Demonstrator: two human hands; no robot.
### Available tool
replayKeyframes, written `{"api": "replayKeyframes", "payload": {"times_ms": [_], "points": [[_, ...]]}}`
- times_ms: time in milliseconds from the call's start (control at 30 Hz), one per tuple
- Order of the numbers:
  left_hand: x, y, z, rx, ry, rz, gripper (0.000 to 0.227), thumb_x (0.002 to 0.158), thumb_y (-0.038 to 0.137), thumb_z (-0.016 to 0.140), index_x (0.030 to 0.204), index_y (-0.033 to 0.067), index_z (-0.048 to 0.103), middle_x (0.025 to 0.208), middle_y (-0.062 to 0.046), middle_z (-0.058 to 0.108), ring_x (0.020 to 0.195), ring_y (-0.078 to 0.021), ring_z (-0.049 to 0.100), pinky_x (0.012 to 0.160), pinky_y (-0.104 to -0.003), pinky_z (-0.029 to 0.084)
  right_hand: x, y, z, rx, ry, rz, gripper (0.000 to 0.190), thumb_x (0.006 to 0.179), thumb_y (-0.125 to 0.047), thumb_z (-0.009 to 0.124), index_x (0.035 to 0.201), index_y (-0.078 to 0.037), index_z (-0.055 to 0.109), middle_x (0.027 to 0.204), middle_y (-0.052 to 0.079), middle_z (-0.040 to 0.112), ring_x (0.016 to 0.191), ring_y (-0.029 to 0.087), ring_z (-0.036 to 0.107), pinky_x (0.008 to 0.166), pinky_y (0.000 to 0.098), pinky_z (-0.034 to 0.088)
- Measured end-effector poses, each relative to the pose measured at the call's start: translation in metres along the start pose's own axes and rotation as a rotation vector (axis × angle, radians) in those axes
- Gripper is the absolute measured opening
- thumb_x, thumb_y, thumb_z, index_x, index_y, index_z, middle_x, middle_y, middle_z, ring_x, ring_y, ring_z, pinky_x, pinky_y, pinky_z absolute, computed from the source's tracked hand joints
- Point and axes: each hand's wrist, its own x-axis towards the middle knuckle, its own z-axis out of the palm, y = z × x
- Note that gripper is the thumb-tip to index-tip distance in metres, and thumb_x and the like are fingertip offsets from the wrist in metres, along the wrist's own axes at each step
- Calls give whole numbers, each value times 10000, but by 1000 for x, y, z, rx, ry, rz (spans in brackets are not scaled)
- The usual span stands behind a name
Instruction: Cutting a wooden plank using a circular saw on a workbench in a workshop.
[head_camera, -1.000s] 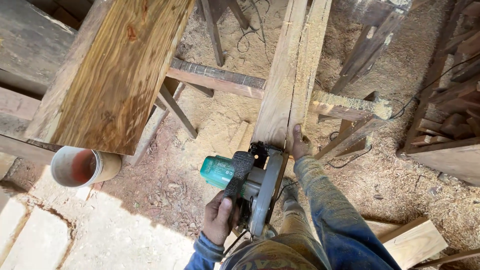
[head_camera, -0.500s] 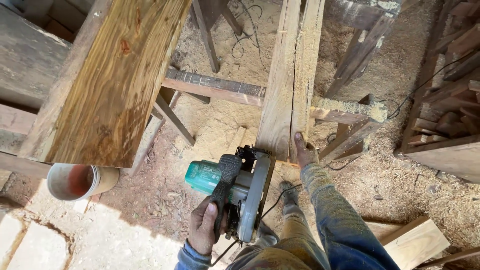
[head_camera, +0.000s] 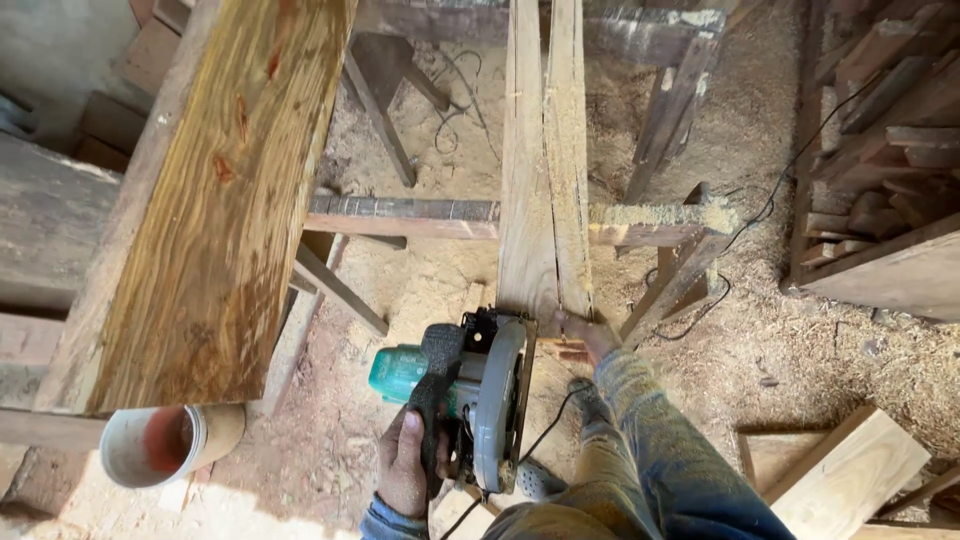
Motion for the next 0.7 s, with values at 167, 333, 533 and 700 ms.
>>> {"api": "replayKeyframes", "payload": {"times_ms": [167,333,533,700], "points": [[9,-11,-1,-10,61,-25,555,1015,393,453,1096,-101,692,450,-132,525,306,-188,384,325,-317,298,12,10,0,168,57,-12,690,683,-158,846,1299,23,593,1175,247,712,903,392,707,714,434,632],[9,-4,-1,38,26,-10,442,1026,349,471,1065,-44,670,530,-120,545,382,-171,411,342,-303,344,22,15,-6,121,8,-47,523,760,-207,821,1212,28,704,1169,220,712,848,331,690,673,374,611],[9,7,-1,67,-31,15,485,1025,391,456,1074,-28,696,530,-97,566,389,-164,445,366,-295,368,40,24,-11,43,-36,-45,718,743,-328,803,1336,28,607,1391,263,577,910,340,692,758,346,617],[15,7,-1,63,-39,6,487,1037,395,456,1077,-16,713,513,-87,554,376,-156,435,359,-290,350,47,27,-14,17,15,-14,724,741,-326,823,1343,6,594,1460,277,528,947,379,720,786,371,633]]}}
